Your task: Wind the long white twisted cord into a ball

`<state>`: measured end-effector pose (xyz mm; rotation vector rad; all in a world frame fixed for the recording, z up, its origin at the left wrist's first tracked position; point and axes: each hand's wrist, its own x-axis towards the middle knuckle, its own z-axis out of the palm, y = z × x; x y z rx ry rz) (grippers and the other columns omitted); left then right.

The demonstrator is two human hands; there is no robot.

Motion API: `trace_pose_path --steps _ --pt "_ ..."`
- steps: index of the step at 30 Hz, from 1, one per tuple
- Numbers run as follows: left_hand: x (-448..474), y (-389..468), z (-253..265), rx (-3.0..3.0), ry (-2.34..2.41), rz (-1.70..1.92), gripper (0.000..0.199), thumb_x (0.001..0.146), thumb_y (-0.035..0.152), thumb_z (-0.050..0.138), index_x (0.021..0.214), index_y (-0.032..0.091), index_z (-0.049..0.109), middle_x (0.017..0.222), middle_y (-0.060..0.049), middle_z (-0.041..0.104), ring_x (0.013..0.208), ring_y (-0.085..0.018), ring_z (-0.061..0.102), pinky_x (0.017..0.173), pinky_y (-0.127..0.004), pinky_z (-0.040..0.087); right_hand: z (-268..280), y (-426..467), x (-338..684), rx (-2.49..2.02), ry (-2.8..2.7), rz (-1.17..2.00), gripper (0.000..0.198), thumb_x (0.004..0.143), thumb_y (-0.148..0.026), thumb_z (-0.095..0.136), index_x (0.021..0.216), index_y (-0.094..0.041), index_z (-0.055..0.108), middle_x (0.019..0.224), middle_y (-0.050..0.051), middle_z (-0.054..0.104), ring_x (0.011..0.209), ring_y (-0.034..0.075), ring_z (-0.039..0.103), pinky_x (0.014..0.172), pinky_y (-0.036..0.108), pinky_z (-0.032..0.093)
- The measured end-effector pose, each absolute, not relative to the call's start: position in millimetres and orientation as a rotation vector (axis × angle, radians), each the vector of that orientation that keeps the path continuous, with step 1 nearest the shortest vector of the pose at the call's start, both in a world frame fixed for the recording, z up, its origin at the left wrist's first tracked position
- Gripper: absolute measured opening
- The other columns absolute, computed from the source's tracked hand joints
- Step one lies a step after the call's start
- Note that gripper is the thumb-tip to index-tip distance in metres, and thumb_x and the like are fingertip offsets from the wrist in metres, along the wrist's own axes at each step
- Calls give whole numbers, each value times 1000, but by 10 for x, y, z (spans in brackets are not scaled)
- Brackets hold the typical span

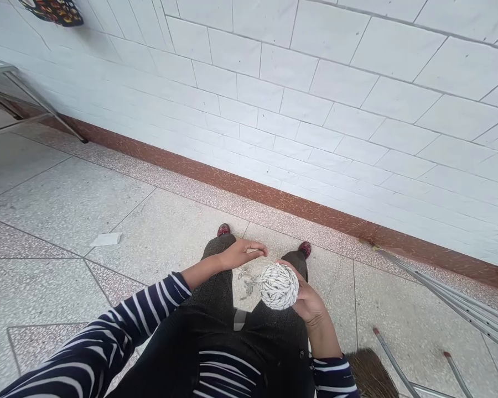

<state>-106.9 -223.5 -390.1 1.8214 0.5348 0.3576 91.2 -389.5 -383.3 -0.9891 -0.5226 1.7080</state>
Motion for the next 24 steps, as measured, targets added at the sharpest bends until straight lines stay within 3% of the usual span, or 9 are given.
trace_pose_path --steps 4,8,11,14,17,24 --pt "-1048 -2450 -3949 1543 360 261 33 88 40 65 113 18 68 113 -5 71 107 -20 63 95 -27 44 -3835 -3858 866 -1002 -496 1704 73 55 -23 72 127 -26 63 126 10 68 126 31 55 108 49 39" --pt "-1073 -2398 -3981 1621 508 275 34 92 44 57 80 14 68 77 -3 70 79 -16 64 84 -25 47 -3831 -3890 854 -999 -505 1725 77 54 -26 77 129 -26 61 129 10 66 129 32 53 110 49 37" --pt "-1118 -2186 -3932 1942 606 382 35 98 37 49 73 16 64 71 0 66 74 -12 60 104 -29 38 -3836 -3933 816 -1008 -482 1720 88 44 -24 86 128 -27 62 132 10 64 131 33 51 111 47 35" --pt "-1151 -2014 -3878 2233 609 438 31 99 27 45 76 18 63 67 2 63 68 -11 57 116 -34 24 -3819 -3935 777 -981 -453 1667 96 37 -33 93 128 -27 63 136 11 61 133 34 49 112 47 34" --pt "-1157 -1985 -3894 2347 661 415 28 99 24 43 81 18 63 67 2 62 67 -12 57 115 -34 27 -3757 -3894 767 -957 -480 1637 102 37 -41 95 132 -30 60 137 9 60 135 34 47 112 47 34" --pt "-1058 -2085 -4125 2312 677 363 30 99 25 44 76 18 62 64 1 60 65 -13 56 111 -33 30 -3494 -3760 811 -1032 -616 1633 91 40 -35 96 125 -29 64 139 8 57 131 35 48 103 47 43"
